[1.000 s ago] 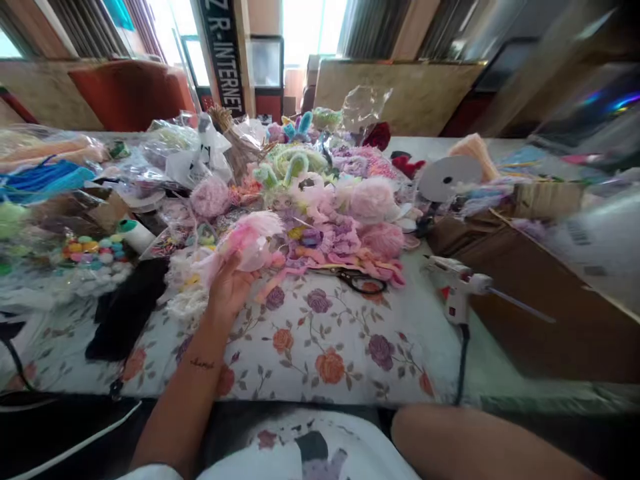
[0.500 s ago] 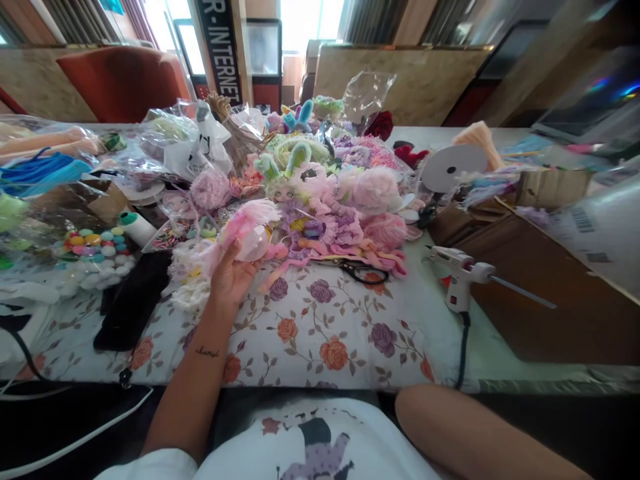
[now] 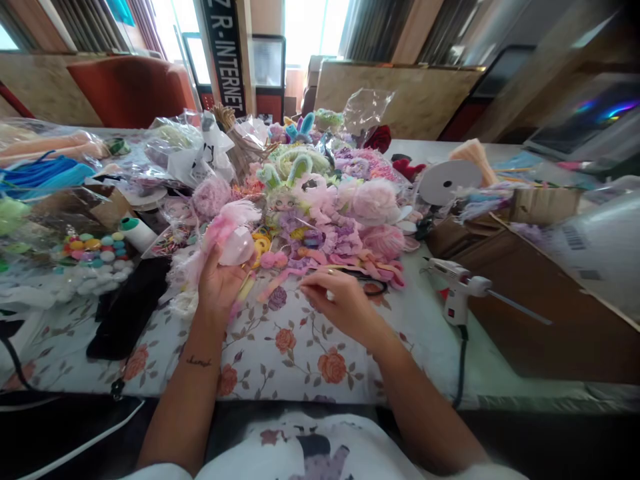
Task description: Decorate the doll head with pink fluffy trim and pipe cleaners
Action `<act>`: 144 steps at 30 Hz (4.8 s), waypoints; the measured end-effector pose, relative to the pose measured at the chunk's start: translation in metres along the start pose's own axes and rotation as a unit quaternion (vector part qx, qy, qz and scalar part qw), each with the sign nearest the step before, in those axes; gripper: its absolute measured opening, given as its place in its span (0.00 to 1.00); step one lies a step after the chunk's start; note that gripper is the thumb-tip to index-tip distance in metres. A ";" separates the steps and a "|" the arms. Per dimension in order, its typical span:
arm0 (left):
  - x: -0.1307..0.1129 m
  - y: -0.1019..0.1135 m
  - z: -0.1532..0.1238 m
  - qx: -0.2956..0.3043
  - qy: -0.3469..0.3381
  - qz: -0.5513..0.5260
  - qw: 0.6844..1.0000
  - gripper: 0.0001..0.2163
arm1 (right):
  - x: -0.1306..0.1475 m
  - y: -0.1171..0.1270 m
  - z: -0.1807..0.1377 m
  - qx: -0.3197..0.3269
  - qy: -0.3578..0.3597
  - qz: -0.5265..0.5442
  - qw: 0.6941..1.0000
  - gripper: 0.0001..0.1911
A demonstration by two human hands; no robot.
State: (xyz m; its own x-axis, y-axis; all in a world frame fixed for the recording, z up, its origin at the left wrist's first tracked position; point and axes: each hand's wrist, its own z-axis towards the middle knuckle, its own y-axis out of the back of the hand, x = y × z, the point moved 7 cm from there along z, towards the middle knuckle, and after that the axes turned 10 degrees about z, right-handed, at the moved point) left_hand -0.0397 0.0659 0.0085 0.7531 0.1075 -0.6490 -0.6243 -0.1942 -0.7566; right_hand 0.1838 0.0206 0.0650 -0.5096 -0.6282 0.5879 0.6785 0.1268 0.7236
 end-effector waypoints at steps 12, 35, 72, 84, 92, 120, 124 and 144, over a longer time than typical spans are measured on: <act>0.046 -0.014 -0.021 0.013 0.193 0.106 0.975 0.14 | -0.052 -0.055 0.034 0.007 0.068 -0.238 0.969 0.09; 0.034 -0.003 -0.018 0.033 0.238 0.128 0.962 0.12 | -0.091 0.007 -0.063 0.057 -0.056 -0.374 0.924 0.12; 0.007 0.000 -0.006 -0.009 0.052 0.064 0.997 0.10 | -0.045 -0.049 0.074 -0.017 -0.110 -0.133 0.985 0.16; 0.006 -0.009 -0.007 0.031 0.009 0.099 0.995 0.25 | -0.035 -0.084 0.126 0.018 -0.154 -0.114 0.981 0.10; -0.001 -0.001 -0.005 0.017 0.012 0.092 0.996 0.17 | -0.041 -0.044 0.076 -0.032 -0.130 0.080 0.988 0.13; 0.078 -0.023 -0.029 0.080 0.197 0.167 0.963 0.11 | -0.023 -0.074 0.007 -0.012 -0.173 0.564 0.808 0.12; 0.079 -0.023 -0.029 0.078 0.191 0.176 0.963 0.11 | -0.027 -0.067 0.005 -0.072 -0.152 0.501 0.849 0.10; 0.084 -0.026 -0.035 0.082 0.232 0.158 0.956 0.09 | -0.020 -0.064 0.001 -0.136 -0.120 0.495 0.850 0.11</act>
State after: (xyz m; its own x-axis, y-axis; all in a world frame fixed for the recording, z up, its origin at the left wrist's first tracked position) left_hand 0.0472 0.0462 -0.0237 0.5092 -0.3836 -0.7704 -0.8311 0.0135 -0.5560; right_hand 0.1496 0.0260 0.0074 0.3102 -0.1377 0.9406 0.9184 0.2991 -0.2591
